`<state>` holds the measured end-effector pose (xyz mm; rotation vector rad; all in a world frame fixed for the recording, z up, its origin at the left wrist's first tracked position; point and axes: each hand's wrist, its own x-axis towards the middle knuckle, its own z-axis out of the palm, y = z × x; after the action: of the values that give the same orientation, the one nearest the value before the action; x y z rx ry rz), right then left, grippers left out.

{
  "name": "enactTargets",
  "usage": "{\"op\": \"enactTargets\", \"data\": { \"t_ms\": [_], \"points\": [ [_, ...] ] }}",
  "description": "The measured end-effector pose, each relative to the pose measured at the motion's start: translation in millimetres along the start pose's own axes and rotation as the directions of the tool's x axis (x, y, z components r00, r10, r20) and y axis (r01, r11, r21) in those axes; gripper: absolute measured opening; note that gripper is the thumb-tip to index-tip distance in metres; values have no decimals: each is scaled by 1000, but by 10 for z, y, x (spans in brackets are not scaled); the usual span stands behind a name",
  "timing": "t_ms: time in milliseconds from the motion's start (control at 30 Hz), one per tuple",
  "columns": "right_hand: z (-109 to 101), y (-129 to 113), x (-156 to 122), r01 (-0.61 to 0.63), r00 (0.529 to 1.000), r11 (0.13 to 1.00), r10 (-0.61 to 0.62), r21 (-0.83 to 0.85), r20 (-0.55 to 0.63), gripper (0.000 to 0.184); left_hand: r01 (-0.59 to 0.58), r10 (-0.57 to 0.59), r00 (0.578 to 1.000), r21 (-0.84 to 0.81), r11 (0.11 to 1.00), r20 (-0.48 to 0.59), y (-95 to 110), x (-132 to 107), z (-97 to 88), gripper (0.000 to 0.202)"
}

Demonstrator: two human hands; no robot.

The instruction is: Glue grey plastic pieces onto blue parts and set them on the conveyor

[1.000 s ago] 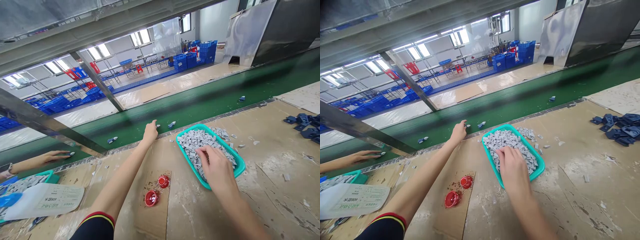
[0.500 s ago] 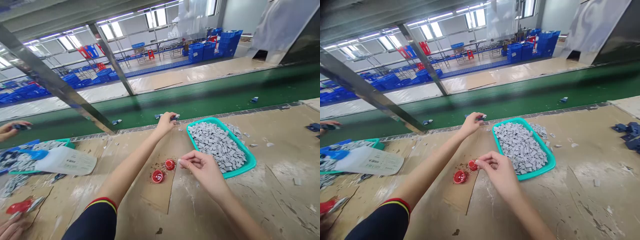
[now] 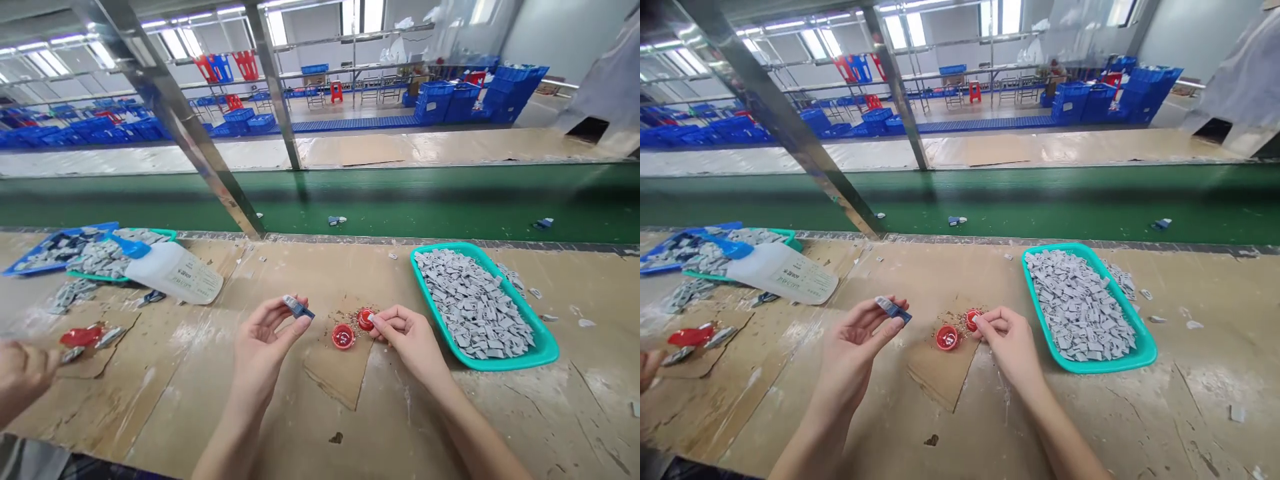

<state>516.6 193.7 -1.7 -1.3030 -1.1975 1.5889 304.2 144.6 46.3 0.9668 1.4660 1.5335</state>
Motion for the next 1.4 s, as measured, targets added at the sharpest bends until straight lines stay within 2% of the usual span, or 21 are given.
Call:
{"op": "enactTargets", "data": {
  "t_ms": [100,200,367,533,600,733,900,1000,1167,1300,1367,1400],
  "points": [
    [35,13,-15,-15,1000,999,14,-40,-24,37,69,-69,998,-54,996,-12,-64,-89,-2,39],
    [26,23,-21,-14,1000,999,13,-41,-25,37,90,-91,996,-86,992,-6,-79,-119,26,36],
    [-28,-3,-36,-57,998,997,56,48,19,34,96,-98,995,-115,989,-8,-108,-121,132,36],
    [-41,-86,-107,-138,989,973,126,185,74,28,147,-152,988,-131,980,-26,-205,-184,327,39],
    [-33,-132,-153,-141,987,965,120,220,104,27,166,-172,984,-140,976,-36,-221,-232,406,38],
    [-7,-218,-255,-117,984,963,79,243,162,26,203,-204,979,-179,963,18,-189,-310,528,35],
    [-8,-268,-323,-162,969,938,93,306,228,25,213,-207,977,-206,955,51,-155,-345,597,33],
    [-44,-270,-319,-177,969,927,106,332,223,23,213,-208,977,-191,958,44,-157,-345,600,33],
    [-77,-252,-281,-76,990,971,46,226,133,24,201,-203,979,-143,969,0,-159,-326,563,35],
    [-176,-343,-278,69,997,997,-68,20,-40,26,123,-131,989,-105,987,-71,-156,-296,496,34],
    [-370,-444,-282,154,961,982,-175,-113,-214,25,87,-96,989,-83,993,-117,-160,-272,443,33],
    [-523,-495,-282,192,913,960,-251,-203,-322,24,73,-83,988,-77,994,-131,-165,-257,411,33]
  ]
}}
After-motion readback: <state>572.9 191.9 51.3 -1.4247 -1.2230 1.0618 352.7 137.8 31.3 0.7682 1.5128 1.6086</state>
